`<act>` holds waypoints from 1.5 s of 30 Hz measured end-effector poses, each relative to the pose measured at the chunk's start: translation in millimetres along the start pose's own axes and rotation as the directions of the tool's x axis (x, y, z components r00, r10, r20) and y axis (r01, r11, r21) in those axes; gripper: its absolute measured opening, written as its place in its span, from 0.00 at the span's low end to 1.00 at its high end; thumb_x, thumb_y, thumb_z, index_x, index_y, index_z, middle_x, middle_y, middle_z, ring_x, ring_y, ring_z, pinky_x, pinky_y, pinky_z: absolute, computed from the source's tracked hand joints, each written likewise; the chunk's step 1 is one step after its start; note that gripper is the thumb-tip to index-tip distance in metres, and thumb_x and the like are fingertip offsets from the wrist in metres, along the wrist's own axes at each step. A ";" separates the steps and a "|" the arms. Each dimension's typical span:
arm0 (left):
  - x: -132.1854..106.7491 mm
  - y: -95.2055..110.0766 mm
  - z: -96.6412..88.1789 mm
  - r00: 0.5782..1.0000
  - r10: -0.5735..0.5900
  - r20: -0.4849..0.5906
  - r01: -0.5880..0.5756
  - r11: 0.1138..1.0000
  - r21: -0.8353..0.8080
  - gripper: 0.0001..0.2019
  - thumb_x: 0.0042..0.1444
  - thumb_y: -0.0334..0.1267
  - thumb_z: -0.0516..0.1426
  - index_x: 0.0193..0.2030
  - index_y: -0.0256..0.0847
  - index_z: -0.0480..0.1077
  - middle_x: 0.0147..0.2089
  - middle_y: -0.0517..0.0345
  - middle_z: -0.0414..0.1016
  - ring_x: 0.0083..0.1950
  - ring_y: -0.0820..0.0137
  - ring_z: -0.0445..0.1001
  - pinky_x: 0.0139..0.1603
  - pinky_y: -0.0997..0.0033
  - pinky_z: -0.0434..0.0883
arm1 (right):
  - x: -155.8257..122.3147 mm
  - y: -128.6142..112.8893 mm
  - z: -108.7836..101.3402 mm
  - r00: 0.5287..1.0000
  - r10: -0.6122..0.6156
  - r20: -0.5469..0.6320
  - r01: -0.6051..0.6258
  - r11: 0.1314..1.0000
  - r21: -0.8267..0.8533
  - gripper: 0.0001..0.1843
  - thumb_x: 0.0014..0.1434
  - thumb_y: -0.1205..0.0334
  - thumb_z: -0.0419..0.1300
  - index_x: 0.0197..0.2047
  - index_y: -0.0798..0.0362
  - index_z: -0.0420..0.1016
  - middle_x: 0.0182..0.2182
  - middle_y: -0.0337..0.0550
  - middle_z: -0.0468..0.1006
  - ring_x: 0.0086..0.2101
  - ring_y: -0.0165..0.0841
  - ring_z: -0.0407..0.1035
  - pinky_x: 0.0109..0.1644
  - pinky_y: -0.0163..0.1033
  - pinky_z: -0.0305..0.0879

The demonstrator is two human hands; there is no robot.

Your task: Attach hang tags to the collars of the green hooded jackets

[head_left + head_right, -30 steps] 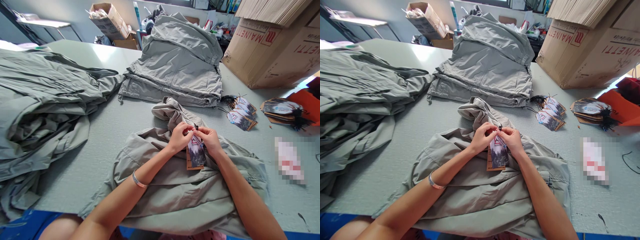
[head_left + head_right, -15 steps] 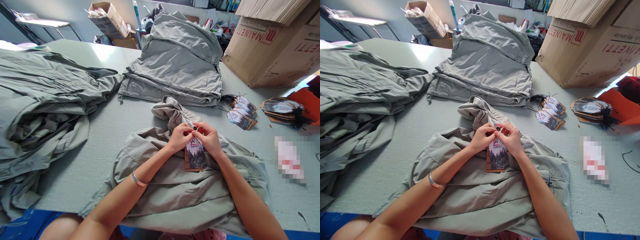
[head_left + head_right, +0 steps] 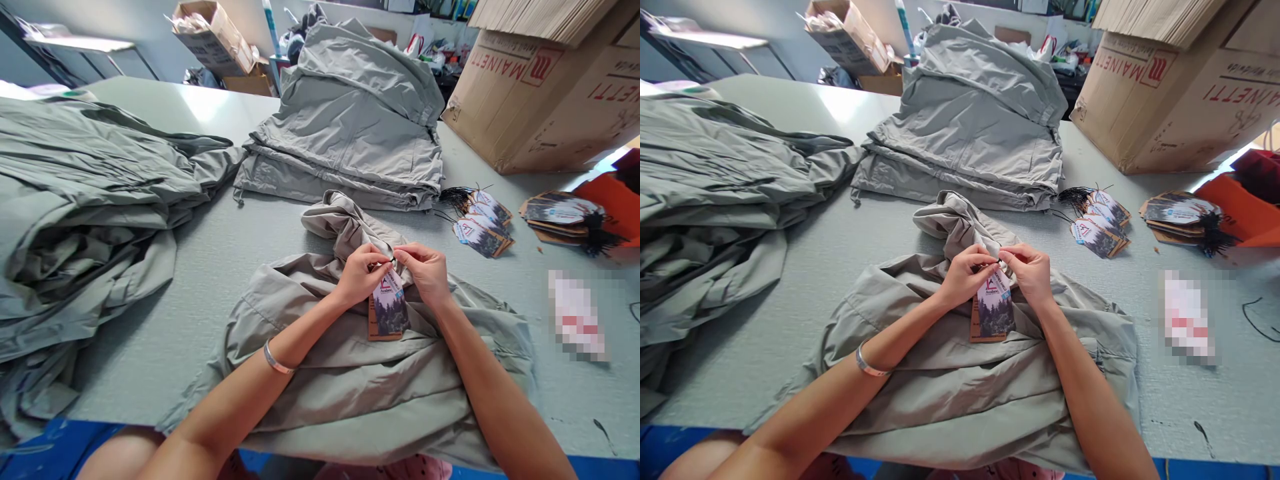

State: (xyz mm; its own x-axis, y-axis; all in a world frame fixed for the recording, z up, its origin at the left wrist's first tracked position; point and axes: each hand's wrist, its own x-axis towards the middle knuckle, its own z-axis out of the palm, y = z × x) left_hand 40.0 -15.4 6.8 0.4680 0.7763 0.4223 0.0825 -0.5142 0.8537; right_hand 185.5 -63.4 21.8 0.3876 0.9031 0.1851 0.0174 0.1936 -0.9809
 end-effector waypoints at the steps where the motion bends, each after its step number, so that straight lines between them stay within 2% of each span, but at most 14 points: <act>1: -0.1 0.2 -0.2 1.000 0.008 0.001 -0.008 1.000 0.006 0.05 0.56 0.33 0.61 0.32 0.36 0.78 0.30 0.56 0.69 0.33 0.72 0.68 0.33 0.73 0.66 | 0.3 0.1 0.3 1.000 0.001 -0.011 -0.001 1.000 -0.005 0.07 0.45 0.58 0.70 0.28 0.51 0.83 0.26 0.40 0.79 0.30 0.31 0.68 0.35 0.37 0.63; 10: -0.6 4.9 0.1 0.998 0.058 -0.034 -0.055 0.995 0.085 0.05 0.58 0.34 0.60 0.33 0.37 0.77 0.31 0.55 0.69 0.34 0.71 0.69 0.36 0.71 0.68 | 0.1 -0.3 1.4 0.996 0.075 -0.043 -0.076 0.997 -0.014 0.13 0.44 0.52 0.71 0.25 0.52 0.78 0.22 0.37 0.75 0.25 0.29 0.66 0.31 0.36 0.62; 14: -0.8 7.8 -0.4 0.999 0.041 -0.024 -0.039 0.994 0.098 0.06 0.58 0.34 0.60 0.33 0.37 0.78 0.30 0.55 0.69 0.34 0.71 0.69 0.35 0.71 0.68 | 0.4 2.0 2.0 0.992 0.096 -0.078 -0.094 0.995 0.025 0.15 0.42 0.51 0.71 0.25 0.52 0.76 0.21 0.36 0.73 0.24 0.28 0.64 0.30 0.35 0.60; 18: -0.9 9.5 -0.3 1.000 0.017 -0.019 -0.015 0.996 0.087 0.05 0.57 0.32 0.60 0.32 0.37 0.78 0.30 0.56 0.69 0.33 0.72 0.69 0.35 0.72 0.67 | -0.2 2.9 4.1 0.980 0.168 -0.102 -0.159 0.983 0.094 0.17 0.40 0.48 0.71 0.24 0.52 0.74 0.19 0.34 0.70 0.21 0.26 0.60 0.27 0.35 0.58; 22: -0.6 7.6 0.3 0.999 -0.028 -0.021 0.029 0.999 0.034 0.06 0.57 0.34 0.61 0.32 0.36 0.78 0.29 0.57 0.69 0.31 0.73 0.68 0.32 0.74 0.67 | 0.1 0.7 3.3 0.975 0.207 -0.076 -0.195 0.972 0.134 0.18 0.39 0.49 0.72 0.24 0.53 0.74 0.18 0.33 0.68 0.20 0.25 0.57 0.26 0.34 0.56; 27: 0.1 5.8 -0.3 0.998 -0.057 -0.022 0.057 0.998 0.007 0.05 0.56 0.32 0.61 0.31 0.36 0.78 0.29 0.58 0.68 0.30 0.74 0.67 0.31 0.75 0.66 | 3.1 -0.5 -3.6 0.990 0.142 -0.024 -0.140 0.989 0.045 0.16 0.47 0.48 0.68 0.29 0.52 0.76 0.23 0.37 0.71 0.23 0.27 0.59 0.28 0.34 0.57; 30: 0.1 7.1 -0.5 0.999 -0.046 -0.024 0.046 0.999 0.023 0.05 0.56 0.32 0.61 0.31 0.36 0.78 0.29 0.58 0.69 0.31 0.74 0.68 0.32 0.74 0.67 | 2.5 -0.7 -5.8 0.999 0.019 -0.037 -0.020 0.999 -0.045 0.12 0.50 0.51 0.66 0.30 0.51 0.74 0.26 0.38 0.71 0.26 0.29 0.62 0.31 0.35 0.60; 34: -1.1 8.3 0.6 0.997 0.030 -0.066 -0.022 0.992 0.121 0.05 0.55 0.30 0.60 0.31 0.37 0.78 0.30 0.57 0.69 0.33 0.72 0.69 0.35 0.72 0.68 | -1.0 -1.9 -5.8 0.994 -0.107 0.033 0.111 0.983 -0.144 0.05 0.52 0.59 0.63 0.30 0.50 0.73 0.31 0.40 0.71 0.32 0.31 0.65 0.37 0.38 0.63; 39: -3.5 5.6 1.5 0.981 0.161 -0.110 -0.125 0.953 0.277 0.06 0.57 0.32 0.59 0.30 0.39 0.76 0.30 0.56 0.69 0.35 0.70 0.67 0.37 0.69 0.67 | -2.6 -2.1 -6.8 0.991 -0.122 0.050 0.129 0.975 -0.182 0.03 0.51 0.61 0.61 0.29 0.51 0.73 0.32 0.41 0.70 0.32 0.32 0.65 0.37 0.38 0.63; 45: -4.3 6.2 0.4 0.962 0.258 -0.089 -0.208 0.904 0.374 0.09 0.60 0.36 0.57 0.30 0.39 0.75 0.30 0.56 0.68 0.35 0.69 0.66 0.37 0.68 0.66 | -2.7 0.5 -7.5 0.990 -0.127 0.059 0.136 0.970 -0.202 0.04 0.51 0.61 0.64 0.29 0.52 0.74 0.33 0.40 0.69 0.31 0.30 0.64 0.36 0.38 0.63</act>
State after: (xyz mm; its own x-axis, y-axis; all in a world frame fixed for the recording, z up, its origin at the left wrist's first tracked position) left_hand 38.9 -22.1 10.2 0.3929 0.6467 0.6538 0.3067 -0.7624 0.5698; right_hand 191.4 -68.6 20.4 0.3268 0.8923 0.3113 0.2560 0.2335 -0.9380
